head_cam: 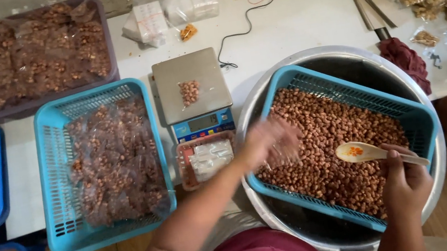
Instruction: Weighing roasted nuts on a digital scale and filling them into small plastic bags for packaging.
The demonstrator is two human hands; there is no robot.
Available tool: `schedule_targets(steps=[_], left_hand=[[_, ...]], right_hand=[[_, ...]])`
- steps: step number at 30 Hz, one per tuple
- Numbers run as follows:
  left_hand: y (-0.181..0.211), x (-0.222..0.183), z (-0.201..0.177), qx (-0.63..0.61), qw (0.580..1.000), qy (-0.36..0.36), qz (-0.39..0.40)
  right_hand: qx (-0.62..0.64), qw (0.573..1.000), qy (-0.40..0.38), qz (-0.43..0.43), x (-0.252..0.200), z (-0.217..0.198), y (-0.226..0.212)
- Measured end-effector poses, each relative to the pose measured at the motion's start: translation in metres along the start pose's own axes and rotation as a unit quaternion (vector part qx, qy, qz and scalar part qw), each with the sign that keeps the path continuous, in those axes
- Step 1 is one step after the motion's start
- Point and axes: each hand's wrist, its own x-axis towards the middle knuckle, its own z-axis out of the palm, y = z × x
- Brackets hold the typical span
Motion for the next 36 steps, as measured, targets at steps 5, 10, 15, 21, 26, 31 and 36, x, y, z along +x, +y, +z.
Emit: schedule_targets(steps=[5,10,15,21,26,31,36], left_hand=[[0.02,0.032,-0.129,0.213,0.912,0.294,0.191],[0.027,0.03,-0.195,0.261,0.853,0.451,0.032],[-0.015,0.031,-0.227,0.584,0.683,0.423,0.115],[-0.008,0.015,-0.203,0.7,0.626,0.317,0.134],[-0.011,0.012,-0.201,0.715,0.607,0.324,0.125],[-0.005,0.016,-0.201,0.704,0.612,0.338,0.125],[0.015,0.034,-0.203,0.673,0.644,0.327,0.161]], right_hand=[[-0.023,1.0,0.011,0.005,-0.003,-0.005,-0.005],[-0.03,0.999,0.011,0.008,-0.002,-0.005,-0.001],[0.013,1.0,0.017,0.005,0.003,-0.004,0.015],[0.04,0.999,0.019,0.005,0.002,-0.002,0.018],[0.038,0.999,0.017,0.01,0.001,-0.002,0.018],[0.049,0.999,0.014,0.01,0.0,-0.002,0.017],[0.038,0.999,0.016,0.012,-0.001,-0.003,0.017]])
